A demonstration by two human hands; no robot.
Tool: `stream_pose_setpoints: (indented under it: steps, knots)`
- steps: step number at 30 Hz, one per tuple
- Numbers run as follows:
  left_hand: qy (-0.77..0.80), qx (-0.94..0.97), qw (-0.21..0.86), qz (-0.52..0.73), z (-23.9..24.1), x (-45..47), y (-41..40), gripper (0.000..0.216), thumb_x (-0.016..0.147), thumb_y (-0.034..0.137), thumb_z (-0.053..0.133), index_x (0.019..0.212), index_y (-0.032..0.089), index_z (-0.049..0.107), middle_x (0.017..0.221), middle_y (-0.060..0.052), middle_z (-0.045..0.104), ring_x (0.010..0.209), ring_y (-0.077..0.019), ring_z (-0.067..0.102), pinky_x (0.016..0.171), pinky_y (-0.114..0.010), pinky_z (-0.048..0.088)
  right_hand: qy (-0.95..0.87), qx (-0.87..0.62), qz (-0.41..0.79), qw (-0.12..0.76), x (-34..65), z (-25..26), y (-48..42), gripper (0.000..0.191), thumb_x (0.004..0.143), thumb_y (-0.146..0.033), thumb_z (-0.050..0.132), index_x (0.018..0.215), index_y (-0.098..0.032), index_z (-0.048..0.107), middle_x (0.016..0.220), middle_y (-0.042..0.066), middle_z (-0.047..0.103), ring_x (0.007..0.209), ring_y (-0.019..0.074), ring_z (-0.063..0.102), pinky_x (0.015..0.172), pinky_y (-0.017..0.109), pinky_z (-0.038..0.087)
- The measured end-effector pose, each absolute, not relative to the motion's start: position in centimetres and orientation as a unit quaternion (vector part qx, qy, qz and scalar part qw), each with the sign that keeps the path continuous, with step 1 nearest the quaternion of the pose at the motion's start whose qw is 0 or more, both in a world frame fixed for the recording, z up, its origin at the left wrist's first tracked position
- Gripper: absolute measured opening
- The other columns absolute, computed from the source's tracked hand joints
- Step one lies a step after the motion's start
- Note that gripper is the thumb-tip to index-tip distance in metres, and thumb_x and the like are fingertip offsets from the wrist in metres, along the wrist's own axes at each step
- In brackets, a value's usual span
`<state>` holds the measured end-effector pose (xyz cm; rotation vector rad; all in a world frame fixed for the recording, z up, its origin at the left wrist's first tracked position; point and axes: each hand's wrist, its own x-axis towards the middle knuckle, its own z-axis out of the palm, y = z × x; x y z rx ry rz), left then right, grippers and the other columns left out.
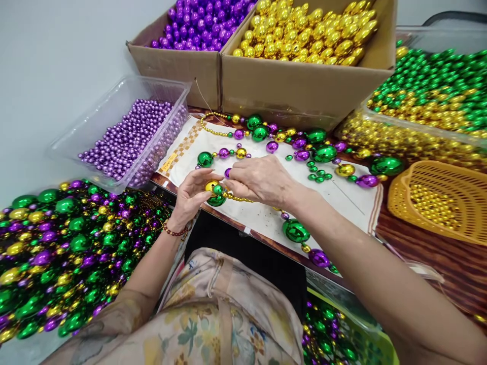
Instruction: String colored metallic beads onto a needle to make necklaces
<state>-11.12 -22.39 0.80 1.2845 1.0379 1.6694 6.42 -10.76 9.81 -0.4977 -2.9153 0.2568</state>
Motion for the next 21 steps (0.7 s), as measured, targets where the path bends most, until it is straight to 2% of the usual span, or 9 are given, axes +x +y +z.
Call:
stream_pose_setpoints:
  steps: [9,16,21]
  knots:
    - [0.424,0.499,0.385,0.651,0.37,-11.19,-22.19,0.044,0.083,0.04,0.076,0.122,0.026,0.063,0.114,-0.008,0.075,0.106,-0.0204,0.072,0.092,-0.033,0.058,-0.975,-0.18,0.073,0.111,6.52,9.89,-10.98,0.049,0.1,-0.047,0.035,0.072,-0.019,0.063,0.071,0.007,0.065,0.067,0.0179,0.053,0.058,0.031,0.016]
    - [0.444,0.508,0.371,0.638,0.14,-11.19,-22.32,0.045,0.084,0.043,0.075,0.124,0.025,0.063,0.115,-0.009,0.074,0.104,-0.0215,0.072,0.089,-0.033,0.06,-0.972,-0.185,0.098,0.109,7.1,9.47,-10.32,0.063,0.104,-0.059,0.022,0.077,-0.019,0.063,0.079,0.007,0.066,0.075,0.019,0.057,0.057,0.031,0.015]
    - [0.446,0.504,0.367,0.642,-0.03,-11.16,-22.28,0.044,0.083,0.042,0.076,0.122,0.026,0.065,0.113,-0.008,0.075,0.102,-0.0212,0.073,0.087,-0.033,0.061,-0.975,-0.182,0.086,0.092,6.98,9.38,-10.24,0.063,0.105,-0.06,0.022,0.08,-0.019,0.064,0.083,0.008,0.068,0.076,0.0195,0.058,0.057,0.031,0.017]
